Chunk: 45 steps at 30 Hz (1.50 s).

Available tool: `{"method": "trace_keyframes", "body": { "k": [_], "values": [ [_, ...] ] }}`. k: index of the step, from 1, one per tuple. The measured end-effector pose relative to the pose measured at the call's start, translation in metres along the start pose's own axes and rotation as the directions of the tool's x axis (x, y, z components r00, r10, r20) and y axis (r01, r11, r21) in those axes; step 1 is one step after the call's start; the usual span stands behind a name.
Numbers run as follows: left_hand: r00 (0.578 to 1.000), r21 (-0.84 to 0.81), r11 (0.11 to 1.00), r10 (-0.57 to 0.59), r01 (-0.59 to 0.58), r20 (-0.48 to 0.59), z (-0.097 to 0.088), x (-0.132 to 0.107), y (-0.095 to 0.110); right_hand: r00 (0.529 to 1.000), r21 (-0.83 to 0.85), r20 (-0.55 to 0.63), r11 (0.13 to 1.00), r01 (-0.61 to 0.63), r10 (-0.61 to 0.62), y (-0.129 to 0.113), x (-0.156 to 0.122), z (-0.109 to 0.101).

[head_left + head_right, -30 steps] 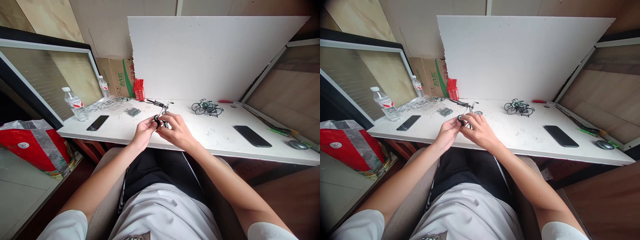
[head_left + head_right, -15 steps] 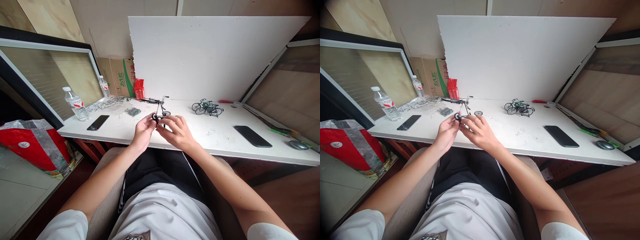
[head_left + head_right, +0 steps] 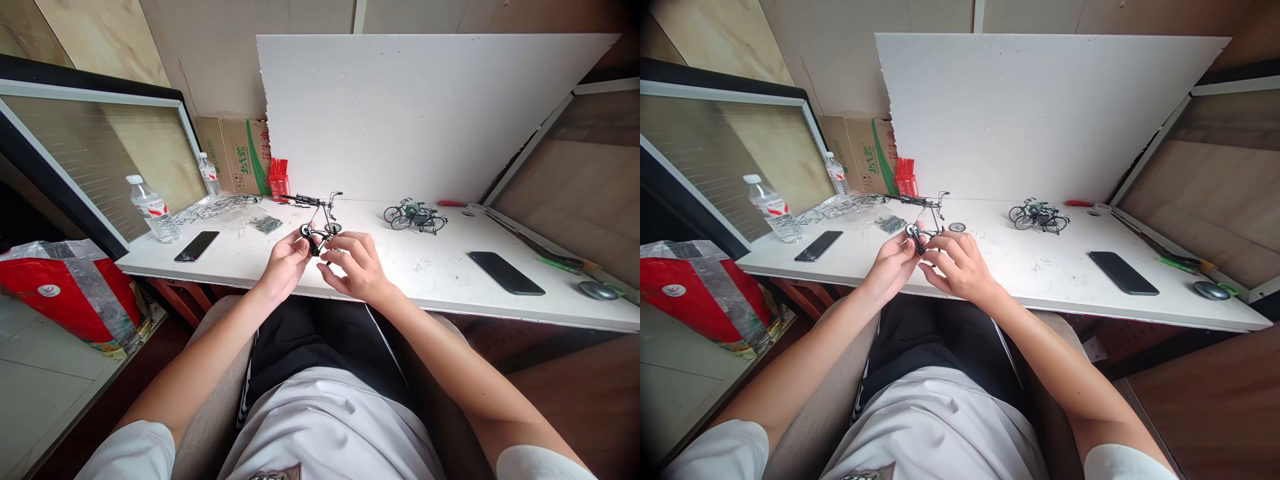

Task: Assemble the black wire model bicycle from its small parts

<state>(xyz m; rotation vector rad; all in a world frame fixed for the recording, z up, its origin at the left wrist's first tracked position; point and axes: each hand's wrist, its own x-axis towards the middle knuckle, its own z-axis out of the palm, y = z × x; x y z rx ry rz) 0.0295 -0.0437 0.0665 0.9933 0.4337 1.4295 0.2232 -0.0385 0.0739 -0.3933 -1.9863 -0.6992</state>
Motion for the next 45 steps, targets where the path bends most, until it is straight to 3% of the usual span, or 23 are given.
{"method": "trace_keyframes", "body": {
  "k": [4, 13, 24, 30, 45],
  "values": [
    [0.999, -0.026, 0.999, -0.029, 0.028, -0.021, -0.001, 0.001, 0.002, 0.998, 0.003, -0.055, 0.999, 0.036, -0.036, 0.001, -0.002, 0.001],
    [0.997, -0.049, 0.997, -0.059, 0.056, -0.047, 0.000, 0.001, 0.004, 0.989, -0.063, 0.144, 0.998, -0.024, 0.033, 0.002, -0.013, 0.008],
    [0.986, -0.110, 0.994, -0.018, 0.000, -0.168, 0.004, 0.002, -0.003, 1.000, -0.229, -0.002, 0.973, 0.003, -0.003, -0.007, -0.012, 0.017],
    [0.971, -0.068, 0.995, 0.051, -0.069, -0.233, 0.007, -0.001, -0.009, 0.994, -0.255, 0.097, 0.967, -0.013, 0.039, -0.010, -0.012, 0.019],
    [0.985, 0.027, 0.992, 0.124, -0.122, -0.117, 0.012, -0.007, -0.012, 0.987, -0.292, 0.128, 0.954, -0.060, 0.101, -0.016, -0.002, 0.009]
  ]
}}
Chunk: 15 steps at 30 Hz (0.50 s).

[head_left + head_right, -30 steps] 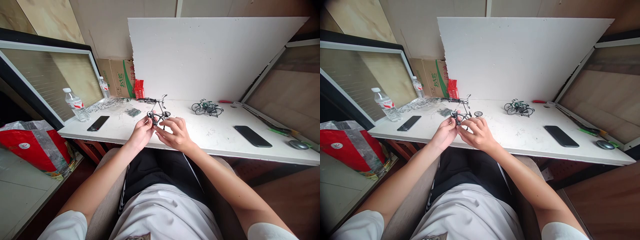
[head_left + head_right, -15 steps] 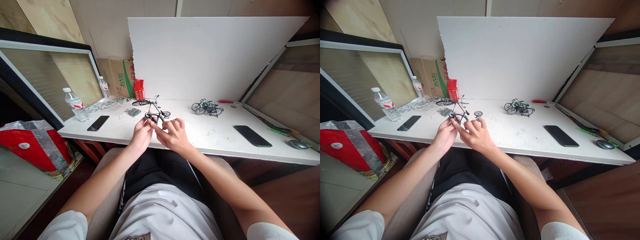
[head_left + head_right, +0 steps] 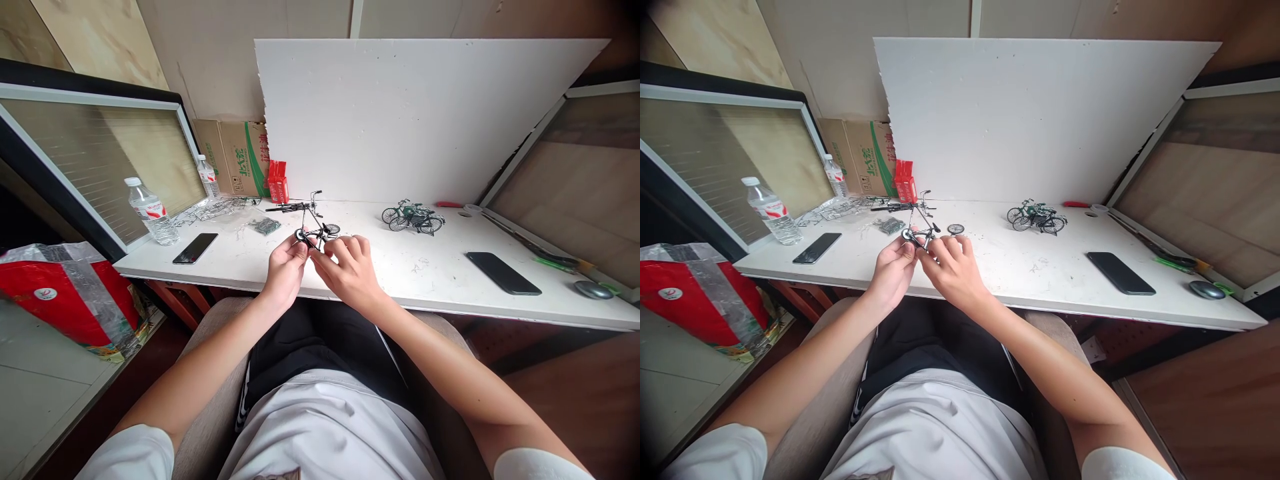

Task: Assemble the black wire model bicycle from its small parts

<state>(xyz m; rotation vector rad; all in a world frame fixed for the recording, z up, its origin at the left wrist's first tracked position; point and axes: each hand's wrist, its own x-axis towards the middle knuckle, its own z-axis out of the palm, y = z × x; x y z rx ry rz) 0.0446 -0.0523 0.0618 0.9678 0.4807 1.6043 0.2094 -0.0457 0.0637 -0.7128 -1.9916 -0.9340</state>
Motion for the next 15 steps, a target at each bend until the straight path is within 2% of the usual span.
{"method": "trace_keyframes", "body": {
  "k": [5, 15],
  "values": [
    [1.000, 0.015, 1.000, -0.007, 0.007, 0.000, 0.0009, 0.0003, 0.0029, 0.995, 0.068, 0.077, 0.996, -0.062, 0.056, -0.0007, -0.0022, 0.0018],
    [0.997, -0.005, 0.999, -0.040, 0.040, -0.072, -0.0020, -0.0036, -0.0003, 0.997, 0.048, 0.034, 0.996, -0.070, 0.069, 0.0010, -0.0058, 0.0059]
  ]
}}
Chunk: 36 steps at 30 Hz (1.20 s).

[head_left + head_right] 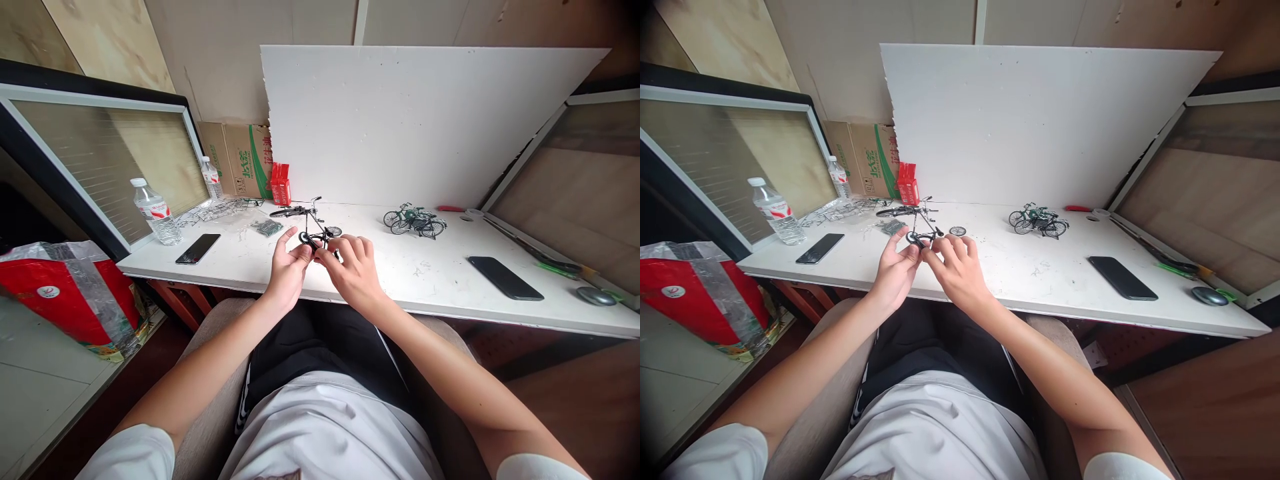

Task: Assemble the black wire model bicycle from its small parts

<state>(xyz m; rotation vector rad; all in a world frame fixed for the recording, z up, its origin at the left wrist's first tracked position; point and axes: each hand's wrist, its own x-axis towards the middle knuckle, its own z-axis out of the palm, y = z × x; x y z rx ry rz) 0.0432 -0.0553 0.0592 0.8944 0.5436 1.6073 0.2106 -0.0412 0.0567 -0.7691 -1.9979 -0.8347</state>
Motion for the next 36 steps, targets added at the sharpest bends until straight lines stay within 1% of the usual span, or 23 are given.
{"method": "trace_keyframes", "body": {
  "k": [5, 9, 15, 20, 27, 31, 36],
  "values": [
    [1.000, 0.005, 1.000, 0.004, -0.004, -0.004, 0.0009, -0.0005, -0.0002, 0.996, 0.015, -0.079, 0.999, 0.047, -0.046, 0.0023, -0.0015, 0.0018],
    [1.000, -0.009, 1.000, 0.001, -0.001, 0.017, 0.0011, 0.0006, -0.0010, 0.991, 0.033, -0.110, 0.997, 0.075, -0.071, 0.0043, -0.0020, 0.0026],
    [0.997, 0.020, 1.000, 0.014, -0.015, 0.078, 0.0013, 0.0018, 0.0001, 0.989, 0.028, -0.119, 0.995, 0.097, -0.093, 0.0060, -0.0020, 0.0041],
    [0.993, 0.025, 0.999, 0.017, -0.020, 0.114, -0.0013, 0.0032, 0.0018, 0.988, 0.055, -0.128, 0.994, 0.099, -0.091, 0.0019, -0.0005, 0.0049],
    [0.995, 0.011, 0.999, 0.034, -0.035, 0.091, -0.0026, 0.0062, 0.0035, 0.987, 0.111, -0.149, 0.991, 0.079, -0.062, 0.0016, 0.0019, 0.0050],
    [0.996, -0.011, 1.000, 0.022, -0.021, 0.088, -0.0019, 0.0064, 0.0039, 0.986, 0.119, -0.157, 0.990, 0.072, -0.053, 0.0045, 0.0018, 0.0062],
    [0.996, -0.008, 1.000, 0.005, -0.004, 0.085, 0.0001, 0.0054, 0.0037, 0.991, 0.120, -0.132, 0.991, 0.050, -0.034, 0.0077, 0.0011, 0.0085]
  ]
}}
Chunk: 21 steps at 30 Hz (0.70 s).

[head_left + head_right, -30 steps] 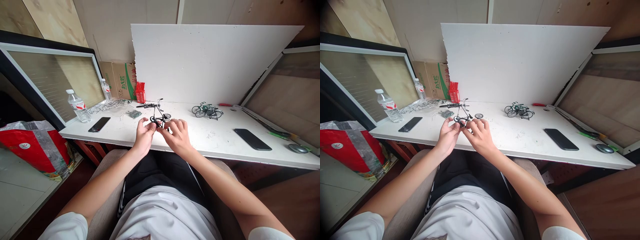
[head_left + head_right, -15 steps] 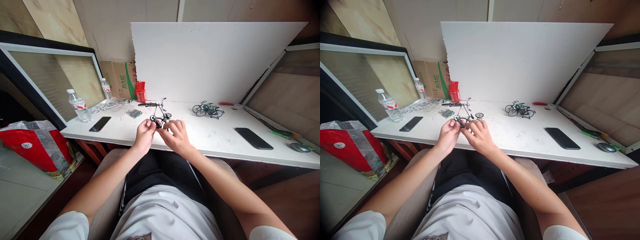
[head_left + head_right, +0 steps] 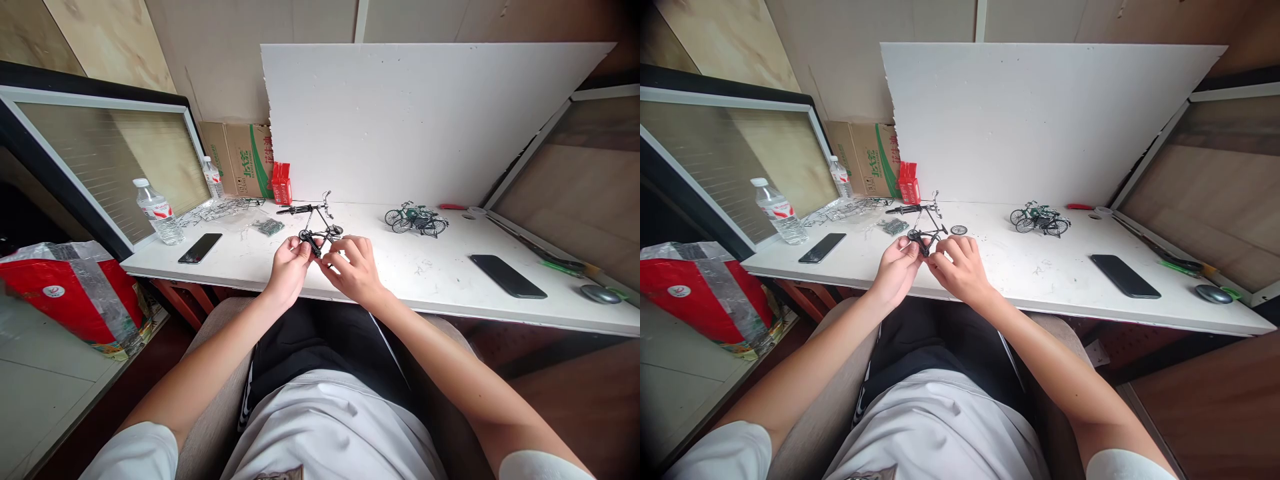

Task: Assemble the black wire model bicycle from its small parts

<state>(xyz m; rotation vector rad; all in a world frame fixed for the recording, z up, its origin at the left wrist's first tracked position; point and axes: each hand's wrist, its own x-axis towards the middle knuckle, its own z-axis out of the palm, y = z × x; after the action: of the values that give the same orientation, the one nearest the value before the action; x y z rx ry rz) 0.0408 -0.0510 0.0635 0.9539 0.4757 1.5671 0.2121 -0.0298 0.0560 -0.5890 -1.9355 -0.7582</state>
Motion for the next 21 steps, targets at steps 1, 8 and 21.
{"method": "trace_keyframes", "body": {
  "k": [1, 8, 21],
  "values": [
    [1.000, 0.001, 1.000, -0.007, 0.007, -0.008, 0.000, 0.000, 0.000, 1.000, 0.005, 0.010, 1.000, -0.009, 0.009, 0.001, -0.001, 0.000],
    [0.999, -0.012, 0.999, -0.031, 0.031, -0.015, -0.003, 0.003, -0.003, 0.996, 0.062, 0.076, 0.997, -0.054, 0.050, 0.006, -0.007, 0.006],
    [0.988, -0.069, 0.985, -0.154, 0.155, 0.020, -0.021, 0.015, -0.008, 0.998, 0.221, 0.032, 0.973, -0.068, 0.063, 0.013, -0.011, 0.012]
  ]
}}
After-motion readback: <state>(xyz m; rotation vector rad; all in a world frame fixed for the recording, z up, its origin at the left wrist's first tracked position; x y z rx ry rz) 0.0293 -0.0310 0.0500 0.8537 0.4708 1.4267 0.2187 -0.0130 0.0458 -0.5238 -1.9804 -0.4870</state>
